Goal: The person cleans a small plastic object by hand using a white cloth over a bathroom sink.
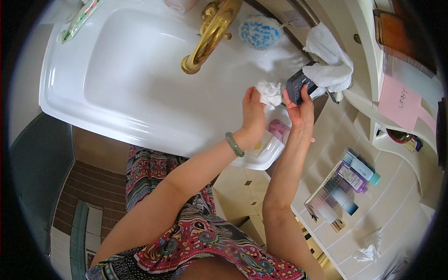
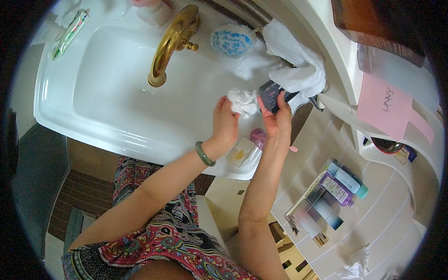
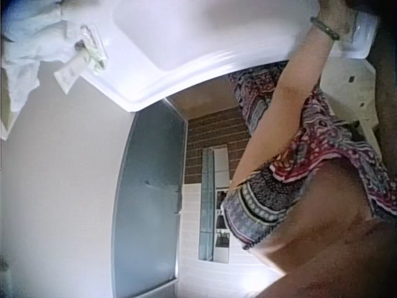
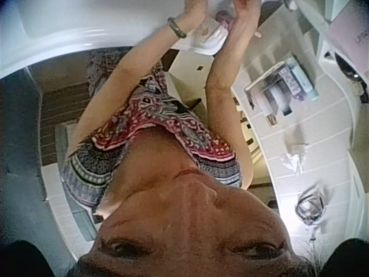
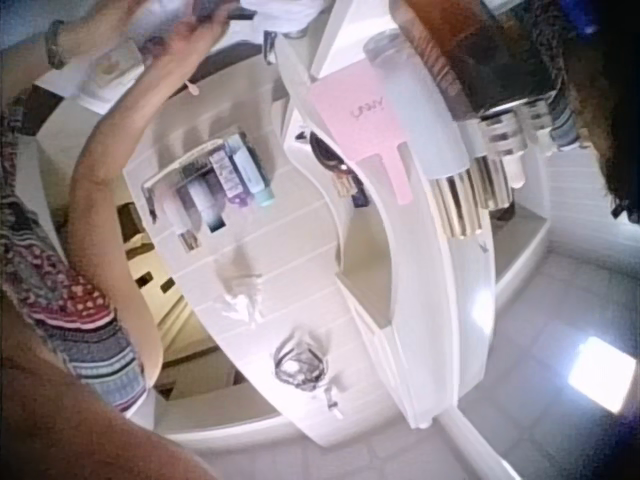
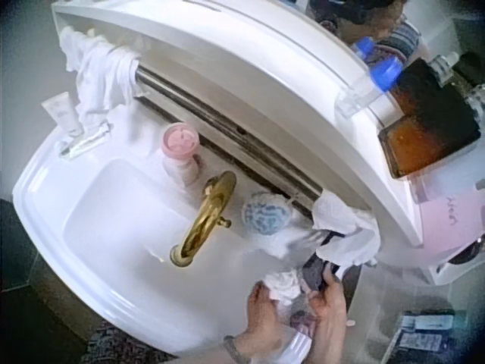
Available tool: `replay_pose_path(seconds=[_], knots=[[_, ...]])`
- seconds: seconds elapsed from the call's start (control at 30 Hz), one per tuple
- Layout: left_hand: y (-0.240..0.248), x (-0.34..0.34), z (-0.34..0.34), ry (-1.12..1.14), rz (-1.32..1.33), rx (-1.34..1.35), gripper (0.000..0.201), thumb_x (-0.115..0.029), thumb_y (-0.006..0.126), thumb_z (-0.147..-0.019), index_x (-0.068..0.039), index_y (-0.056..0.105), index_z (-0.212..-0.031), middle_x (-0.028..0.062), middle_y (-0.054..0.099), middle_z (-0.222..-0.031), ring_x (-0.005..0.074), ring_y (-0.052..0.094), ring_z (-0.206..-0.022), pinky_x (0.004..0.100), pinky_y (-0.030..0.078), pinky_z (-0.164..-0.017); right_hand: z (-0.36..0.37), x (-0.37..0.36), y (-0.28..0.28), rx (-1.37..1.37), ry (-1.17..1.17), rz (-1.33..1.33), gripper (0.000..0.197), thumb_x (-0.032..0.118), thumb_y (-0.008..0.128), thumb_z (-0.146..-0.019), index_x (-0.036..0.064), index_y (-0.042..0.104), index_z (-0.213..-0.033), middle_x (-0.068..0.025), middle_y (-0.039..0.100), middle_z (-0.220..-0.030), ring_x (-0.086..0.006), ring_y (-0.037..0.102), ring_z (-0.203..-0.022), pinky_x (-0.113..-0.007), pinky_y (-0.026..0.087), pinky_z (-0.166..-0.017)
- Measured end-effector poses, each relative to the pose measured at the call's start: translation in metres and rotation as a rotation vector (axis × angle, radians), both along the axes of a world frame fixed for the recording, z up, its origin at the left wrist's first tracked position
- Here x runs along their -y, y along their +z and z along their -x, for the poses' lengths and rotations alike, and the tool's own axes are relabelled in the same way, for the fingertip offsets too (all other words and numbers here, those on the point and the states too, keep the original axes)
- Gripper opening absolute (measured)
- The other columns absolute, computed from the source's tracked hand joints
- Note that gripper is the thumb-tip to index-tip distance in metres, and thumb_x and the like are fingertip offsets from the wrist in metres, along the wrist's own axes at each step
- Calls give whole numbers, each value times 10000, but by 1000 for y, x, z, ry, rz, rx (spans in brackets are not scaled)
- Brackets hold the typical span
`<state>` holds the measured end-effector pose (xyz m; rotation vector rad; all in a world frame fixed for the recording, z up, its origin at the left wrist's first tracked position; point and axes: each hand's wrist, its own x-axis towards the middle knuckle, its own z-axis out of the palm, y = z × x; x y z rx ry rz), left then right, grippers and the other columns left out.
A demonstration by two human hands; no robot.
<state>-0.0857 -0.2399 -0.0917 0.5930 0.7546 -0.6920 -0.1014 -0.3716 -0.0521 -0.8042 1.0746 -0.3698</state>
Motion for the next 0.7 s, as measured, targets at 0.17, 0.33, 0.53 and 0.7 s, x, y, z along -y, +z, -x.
replay_pose_path(seconds=[0.17,0.33,0.53,0.7], knots=[[23,-5,-12,-107,-198,399,318,-257,389,-947,-36,506,-1145,47,580,-943,135,500,-780,283,409,-717,15,8,-4,-33,95,89,265,230,476,-925,38,508,-1106,-128,612,-1025,-256,620,-899,-403,574,-687],[31,29,-20,-347,-328,1007,287,-167,415,-927,16,511,-1127,183,587,-1053,250,581,-697,331,468,-683,15,1,-6,-224,22,428,183,164,459,-935,46,526,-1058,-42,599,-826,-125,566,-627,-237,449,-420],[-7,72,-77,-537,-687,1683,120,-89,550,-697,18,566,-645,181,574,-644,372,572,-621,437,469,-627,-7,-16,-11,-147,24,429,171,144,466,-931,20,520,-1035,-44,592,-809,-130,568,-638,-267,479,-480],[27,27,-23,-540,-425,1307,256,-144,411,-924,14,552,-1069,228,597,-949,379,592,-806,394,483,-707,13,8,-16,-229,-27,460,163,153,451,-933,32,546,-988,-38,592,-811,-133,559,-585,-277,517,-423]])
